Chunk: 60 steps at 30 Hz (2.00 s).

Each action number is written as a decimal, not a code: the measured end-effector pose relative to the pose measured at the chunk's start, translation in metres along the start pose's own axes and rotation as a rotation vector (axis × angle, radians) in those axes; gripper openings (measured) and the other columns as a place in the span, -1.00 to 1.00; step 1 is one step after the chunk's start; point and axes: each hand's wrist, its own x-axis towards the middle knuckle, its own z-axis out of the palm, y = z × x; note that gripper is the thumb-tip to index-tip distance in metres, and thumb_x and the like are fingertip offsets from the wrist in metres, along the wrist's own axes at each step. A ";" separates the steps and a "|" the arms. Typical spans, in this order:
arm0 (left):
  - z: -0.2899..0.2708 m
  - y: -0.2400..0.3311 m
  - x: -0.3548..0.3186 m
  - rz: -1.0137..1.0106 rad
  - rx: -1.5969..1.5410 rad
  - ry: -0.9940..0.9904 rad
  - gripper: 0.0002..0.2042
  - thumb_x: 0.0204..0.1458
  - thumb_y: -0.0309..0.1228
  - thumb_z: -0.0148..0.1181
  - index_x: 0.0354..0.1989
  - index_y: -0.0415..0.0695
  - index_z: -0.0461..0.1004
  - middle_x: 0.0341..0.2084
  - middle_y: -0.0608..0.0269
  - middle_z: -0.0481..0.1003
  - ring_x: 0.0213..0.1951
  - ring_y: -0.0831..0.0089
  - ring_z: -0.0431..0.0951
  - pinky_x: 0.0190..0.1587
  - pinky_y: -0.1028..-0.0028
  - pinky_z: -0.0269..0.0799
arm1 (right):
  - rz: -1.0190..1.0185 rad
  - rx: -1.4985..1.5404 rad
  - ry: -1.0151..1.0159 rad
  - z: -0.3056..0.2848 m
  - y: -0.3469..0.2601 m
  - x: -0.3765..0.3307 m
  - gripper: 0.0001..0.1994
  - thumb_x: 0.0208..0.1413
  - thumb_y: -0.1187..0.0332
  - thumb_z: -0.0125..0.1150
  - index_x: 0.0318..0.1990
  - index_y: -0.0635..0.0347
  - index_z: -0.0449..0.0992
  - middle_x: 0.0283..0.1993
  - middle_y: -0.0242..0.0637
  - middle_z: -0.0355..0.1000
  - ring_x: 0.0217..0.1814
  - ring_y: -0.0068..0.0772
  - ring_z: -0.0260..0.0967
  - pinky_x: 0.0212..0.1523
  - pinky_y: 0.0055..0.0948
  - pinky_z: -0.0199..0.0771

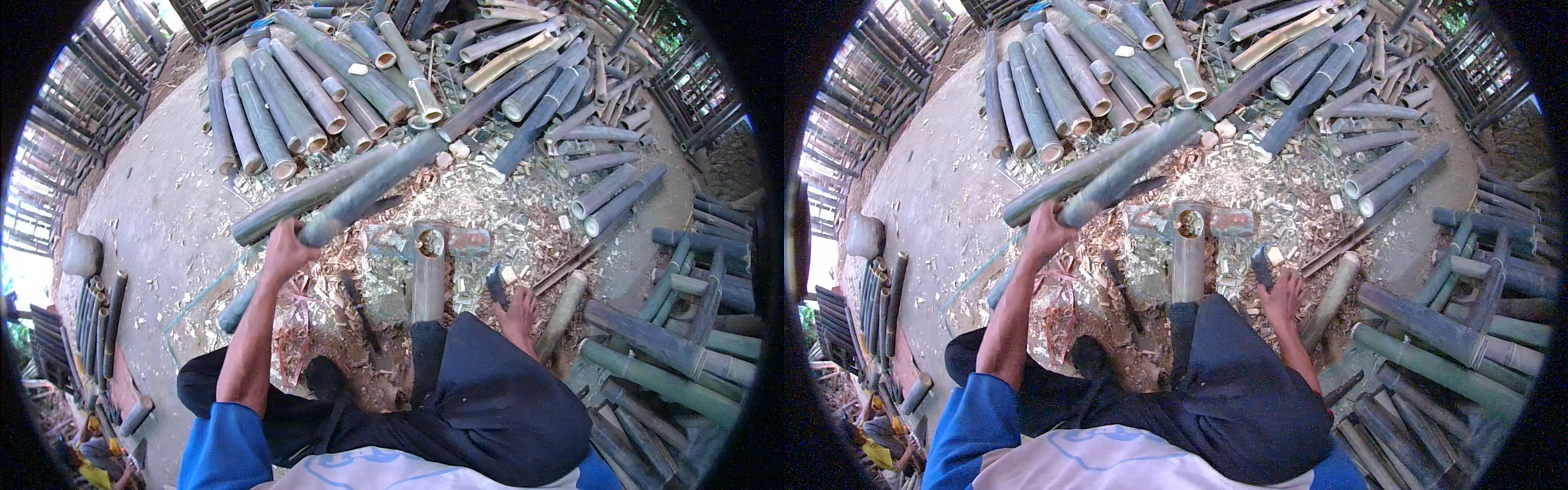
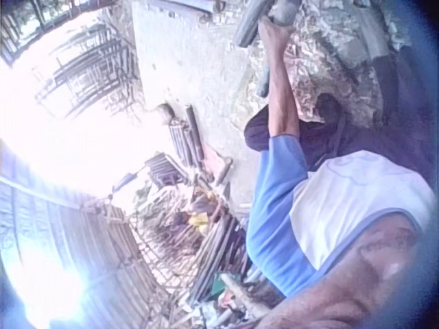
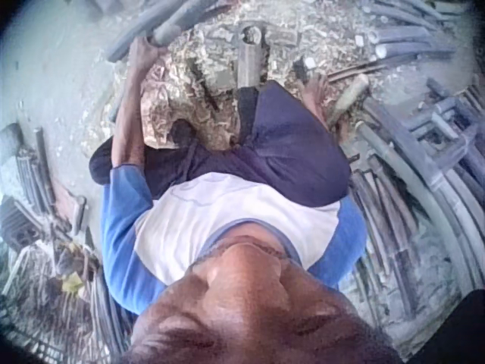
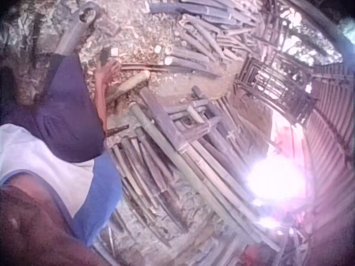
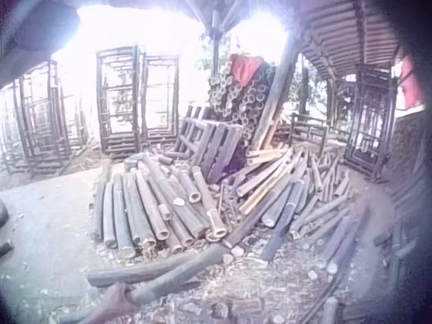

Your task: The person crafts bamboo furniture by using a knife to hollow out and shape bamboo stalks, fitting them together by hand and smoothing the joints.

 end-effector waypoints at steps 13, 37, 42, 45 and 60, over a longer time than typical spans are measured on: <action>-0.035 0.289 0.033 0.482 -1.009 -0.066 -0.27 -0.30 -0.52 0.48 0.20 -0.23 0.36 -0.10 0.19 0.53 -0.07 0.37 0.54 0.02 0.35 0.49 | -0.584 0.930 -0.659 -0.119 -0.165 0.096 -0.17 0.00 0.08 0.51 0.40 0.16 0.28 0.27 -0.12 0.37 0.26 -0.28 0.35 0.24 -0.16 0.42; -0.033 0.296 0.001 0.643 -1.104 -0.080 -0.23 -0.37 -0.55 0.47 0.19 -0.20 0.37 -0.09 0.24 0.56 -0.05 0.42 0.53 0.10 0.37 0.45 | -0.477 1.066 -0.701 -0.118 -0.140 0.119 -0.33 -0.05 0.38 0.58 0.23 0.34 0.42 0.12 -0.21 0.53 0.15 -0.32 0.48 0.22 -0.27 0.48; -0.024 0.296 -0.004 0.664 -1.023 -0.066 -0.24 -0.37 -0.55 0.46 0.18 -0.23 0.38 -0.09 0.23 0.56 -0.05 0.40 0.53 0.11 0.38 0.43 | -0.483 1.106 -0.675 -0.108 -0.137 0.126 -0.37 -0.06 0.43 0.59 0.20 0.31 0.45 0.10 -0.23 0.53 0.17 -0.30 0.48 0.24 -0.27 0.46; -0.024 0.293 -0.009 0.679 -1.014 -0.083 -0.27 -0.38 -0.55 0.45 0.16 -0.24 0.40 -0.08 0.22 0.55 -0.04 0.41 0.52 0.12 0.38 0.42 | -0.503 1.050 -0.688 -0.103 -0.136 0.130 -0.39 -0.06 0.45 0.59 0.19 0.30 0.46 0.12 -0.23 0.52 0.17 -0.30 0.47 0.23 -0.26 0.47; -0.031 0.290 -0.015 0.708 -0.969 -0.231 -0.14 -0.34 -0.42 0.58 0.28 -0.23 0.35 0.05 0.17 0.53 0.11 0.39 0.49 0.24 0.37 0.33 | -0.744 0.870 0.111 -0.256 -0.123 0.157 -0.64 0.30 0.39 0.08 0.21 0.25 0.48 0.15 -0.21 0.51 0.24 -0.24 0.44 0.31 -0.22 0.35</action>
